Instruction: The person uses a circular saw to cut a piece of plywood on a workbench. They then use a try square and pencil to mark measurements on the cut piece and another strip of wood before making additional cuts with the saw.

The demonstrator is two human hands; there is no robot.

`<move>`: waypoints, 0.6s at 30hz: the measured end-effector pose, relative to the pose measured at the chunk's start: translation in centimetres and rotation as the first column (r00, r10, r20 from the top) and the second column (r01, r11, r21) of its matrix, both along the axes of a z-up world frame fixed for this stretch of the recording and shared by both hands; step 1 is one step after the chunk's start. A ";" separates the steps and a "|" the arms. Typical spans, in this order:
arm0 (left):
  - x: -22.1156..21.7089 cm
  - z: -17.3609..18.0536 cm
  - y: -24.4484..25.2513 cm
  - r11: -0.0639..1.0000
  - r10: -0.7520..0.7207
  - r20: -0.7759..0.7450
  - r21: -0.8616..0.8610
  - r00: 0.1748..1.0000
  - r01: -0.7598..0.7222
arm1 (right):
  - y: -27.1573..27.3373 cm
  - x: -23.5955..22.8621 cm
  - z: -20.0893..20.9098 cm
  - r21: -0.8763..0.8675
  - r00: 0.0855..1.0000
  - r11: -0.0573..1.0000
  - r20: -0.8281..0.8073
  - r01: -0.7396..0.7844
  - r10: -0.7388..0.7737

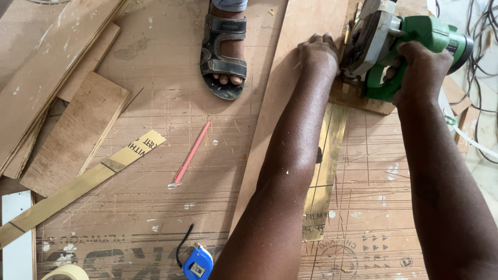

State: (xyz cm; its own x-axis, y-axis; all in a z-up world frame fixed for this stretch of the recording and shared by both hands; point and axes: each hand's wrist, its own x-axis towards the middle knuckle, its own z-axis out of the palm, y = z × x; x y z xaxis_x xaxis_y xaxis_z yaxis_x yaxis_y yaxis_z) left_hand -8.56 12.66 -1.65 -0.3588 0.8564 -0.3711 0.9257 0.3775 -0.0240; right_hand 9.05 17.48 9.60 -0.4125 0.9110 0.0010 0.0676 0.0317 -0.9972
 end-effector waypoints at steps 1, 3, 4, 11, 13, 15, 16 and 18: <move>0.0 0.0 -0.1 1.000 0.002 0.001 0.000 1.000 -0.002 | 0.2 -0.1 0.0 0.006 1.000 1.000 0.006 -0.002 0.002; 0.1 -0.1 -0.2 1.000 0.000 0.001 -0.001 1.000 0.000 | 0.4 -0.3 0.0 0.018 1.000 1.000 0.017 -0.004 0.004; 0.1 0.0 -0.3 1.000 0.000 0.003 0.001 1.000 0.000 | 0.4 -0.4 0.0 0.007 1.000 1.000 0.009 -0.005 0.005; 0.2 0.4 0.0 1.000 -0.007 -0.005 0.015 1.000 0.007 | 1.9 -1.2 -0.3 0.033 1.000 0.999 0.022 0.017 -0.017; 0.2 0.4 0.0 1.000 -0.008 -0.007 0.021 1.000 0.008 | 2.3 -1.4 -0.6 0.030 0.999 0.999 0.022 0.033 -0.033; 0.3 0.4 0.1 1.000 -0.010 -0.003 0.025 1.000 0.010 | 2.7 -1.7 -0.7 0.018 0.998 0.998 0.023 0.059 -0.059; 0.3 0.5 0.2 1.000 -0.011 -0.001 0.028 1.000 0.011 | 2.9 -1.8 -0.8 0.031 0.999 0.998 0.014 0.047 -0.048; 0.3 0.5 0.2 0.999 -0.013 0.001 0.035 1.000 0.013 | 3.2 -1.8 -1.0 0.055 1.000 0.998 -0.003 0.025 -0.025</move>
State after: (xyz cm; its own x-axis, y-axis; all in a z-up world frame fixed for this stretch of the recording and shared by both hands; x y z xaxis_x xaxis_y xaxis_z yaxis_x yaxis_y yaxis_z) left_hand -8.28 12.90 -1.11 -0.3472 0.8736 -0.3411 0.9305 0.3661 -0.0097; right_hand 7.20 20.71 8.62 -0.3895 0.9195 0.0526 0.0664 0.0850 -0.9942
